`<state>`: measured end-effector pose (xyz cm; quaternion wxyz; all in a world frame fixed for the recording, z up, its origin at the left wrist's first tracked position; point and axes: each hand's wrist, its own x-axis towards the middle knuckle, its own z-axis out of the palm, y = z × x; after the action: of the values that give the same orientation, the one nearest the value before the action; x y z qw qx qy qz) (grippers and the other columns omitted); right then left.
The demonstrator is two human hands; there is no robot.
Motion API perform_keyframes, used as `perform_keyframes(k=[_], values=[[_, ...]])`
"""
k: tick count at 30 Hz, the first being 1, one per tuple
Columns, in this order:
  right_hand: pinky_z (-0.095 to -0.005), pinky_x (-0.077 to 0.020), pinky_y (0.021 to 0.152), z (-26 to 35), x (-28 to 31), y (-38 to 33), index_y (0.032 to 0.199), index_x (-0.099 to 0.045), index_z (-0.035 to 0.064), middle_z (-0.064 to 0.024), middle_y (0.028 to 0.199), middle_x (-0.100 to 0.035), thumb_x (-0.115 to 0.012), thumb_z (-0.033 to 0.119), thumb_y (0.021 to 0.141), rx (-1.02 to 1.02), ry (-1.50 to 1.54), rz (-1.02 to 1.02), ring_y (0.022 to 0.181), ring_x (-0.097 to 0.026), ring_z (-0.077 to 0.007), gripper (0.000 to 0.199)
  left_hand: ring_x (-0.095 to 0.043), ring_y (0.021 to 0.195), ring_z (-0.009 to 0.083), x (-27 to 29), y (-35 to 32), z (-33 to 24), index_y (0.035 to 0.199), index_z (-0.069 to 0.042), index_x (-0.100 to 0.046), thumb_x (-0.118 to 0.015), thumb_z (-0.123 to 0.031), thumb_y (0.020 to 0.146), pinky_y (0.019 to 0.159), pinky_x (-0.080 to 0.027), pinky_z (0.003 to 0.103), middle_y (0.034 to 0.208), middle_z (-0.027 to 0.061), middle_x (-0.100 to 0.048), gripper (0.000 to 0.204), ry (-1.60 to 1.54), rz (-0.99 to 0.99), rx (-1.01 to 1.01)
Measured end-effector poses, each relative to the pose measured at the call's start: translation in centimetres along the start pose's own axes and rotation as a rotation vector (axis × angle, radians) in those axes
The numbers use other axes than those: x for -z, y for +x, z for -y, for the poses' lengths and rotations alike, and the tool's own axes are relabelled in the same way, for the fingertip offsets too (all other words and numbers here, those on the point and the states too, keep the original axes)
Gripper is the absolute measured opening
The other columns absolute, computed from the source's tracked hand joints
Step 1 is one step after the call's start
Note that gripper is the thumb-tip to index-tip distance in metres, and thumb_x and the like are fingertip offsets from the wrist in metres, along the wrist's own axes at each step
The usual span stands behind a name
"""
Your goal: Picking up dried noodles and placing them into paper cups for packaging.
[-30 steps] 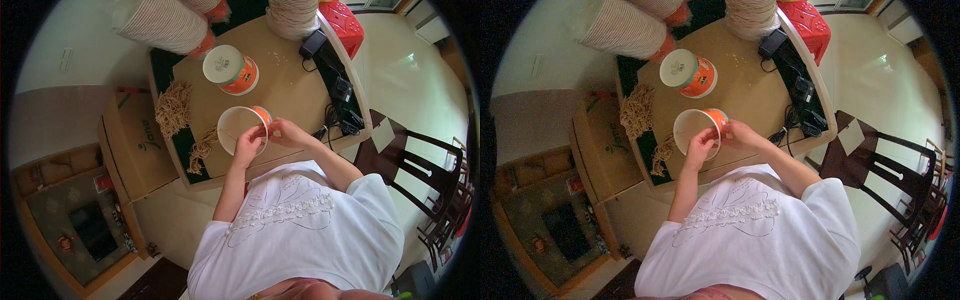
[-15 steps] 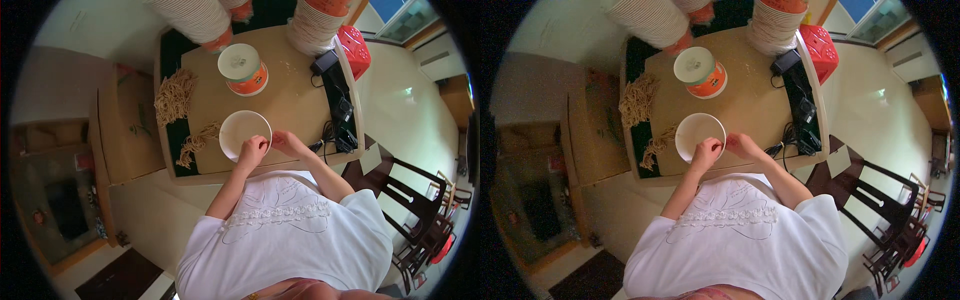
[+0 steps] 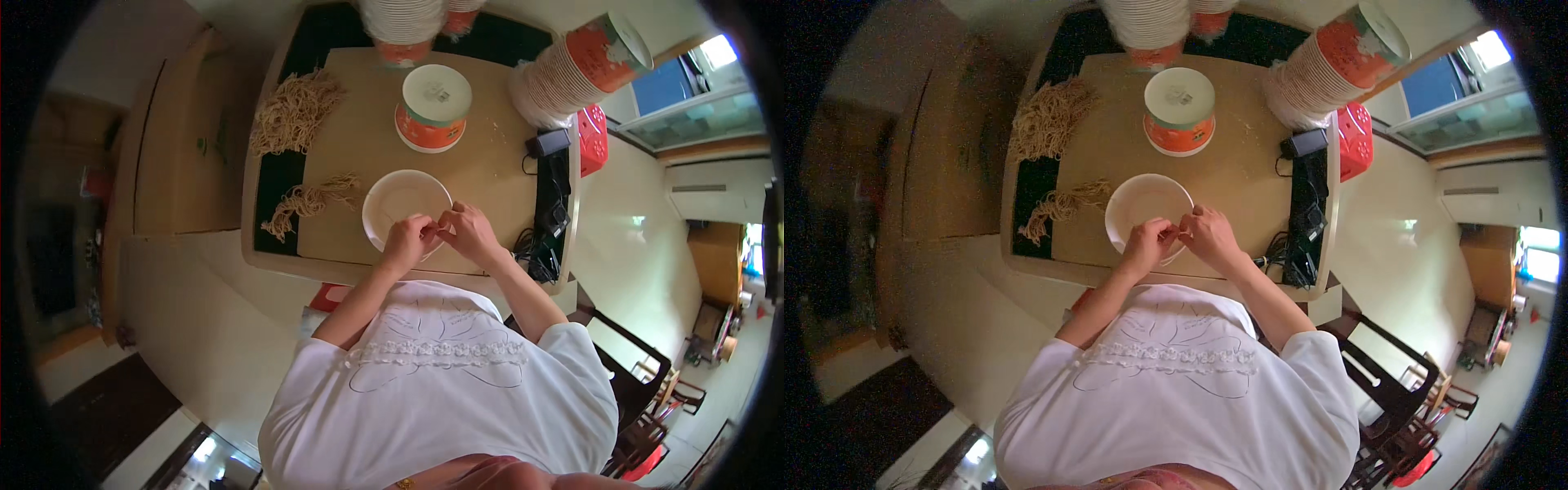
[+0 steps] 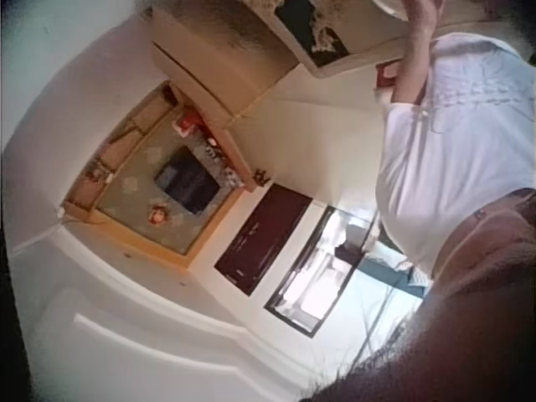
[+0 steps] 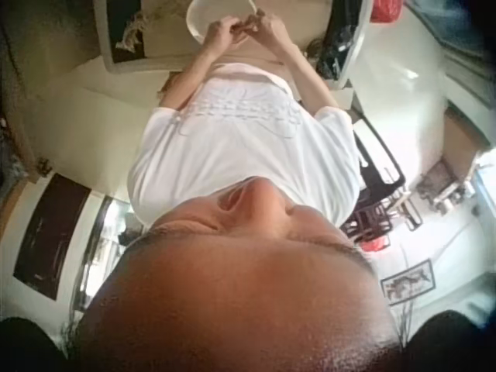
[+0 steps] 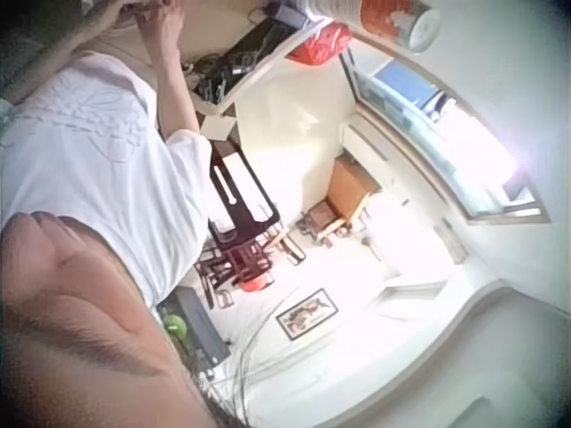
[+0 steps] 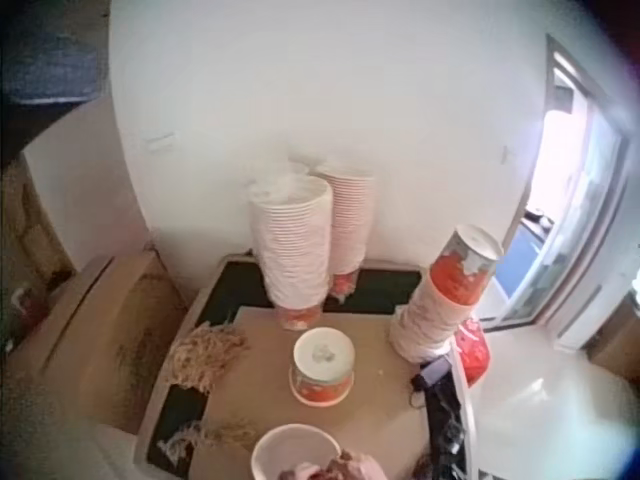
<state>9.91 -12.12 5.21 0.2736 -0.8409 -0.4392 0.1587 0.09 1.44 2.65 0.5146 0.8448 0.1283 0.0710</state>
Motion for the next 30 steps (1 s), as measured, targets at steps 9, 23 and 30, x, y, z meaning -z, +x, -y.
perform_keyframes(k=[9,23,30], values=[[-0.0413,-0.047,0.066,-0.6,0.0,1.0,0.07,-0.062,0.0094,-0.0113,0.077,-0.058,-0.064,0.022,0.076,-0.052,0.061,0.102,0.075,-0.059,-0.0302,0.015,-0.058,0.085,0.0296,0.6,-1.0,-0.2,0.097,-0.003,-0.06,-0.068,-0.017,0.074,0.075,-0.048,0.039,0.088,0.01,-0.059,0.028,0.224,-0.118,-0.234],[-0.0389,-0.0481,0.069,-0.7,-0.1,2.4,0.076,-0.065,0.0106,-0.009,0.082,-0.061,-0.064,0.022,0.074,-0.042,-0.201,0.207,0.078,-0.061,-0.0286,0.011,-0.061,0.07,0.0201,0.1,-1.6,0.4,0.087,-0.005,-0.064,-0.06,-0.008,0.081,0.064,-0.049,0.032,0.077,0.0127,-0.062,0.008,-0.08,0.12,-0.104],[-0.0406,-0.0477,0.07,-1.4,-0.3,2.7,0.079,-0.066,0.0086,-0.012,0.082,-0.06,-0.062,0.021,0.076,-0.097,-0.071,0.207,0.079,-0.06,-0.0314,0.014,-0.06,0.064,0.0183,-0.7,0.1,1.4,0.077,-0.003,-0.059,-0.061,-0.006,0.079,0.061,-0.049,0.029,0.07,0.0096,-0.06,0.005,-0.219,-0.172,0.094]])
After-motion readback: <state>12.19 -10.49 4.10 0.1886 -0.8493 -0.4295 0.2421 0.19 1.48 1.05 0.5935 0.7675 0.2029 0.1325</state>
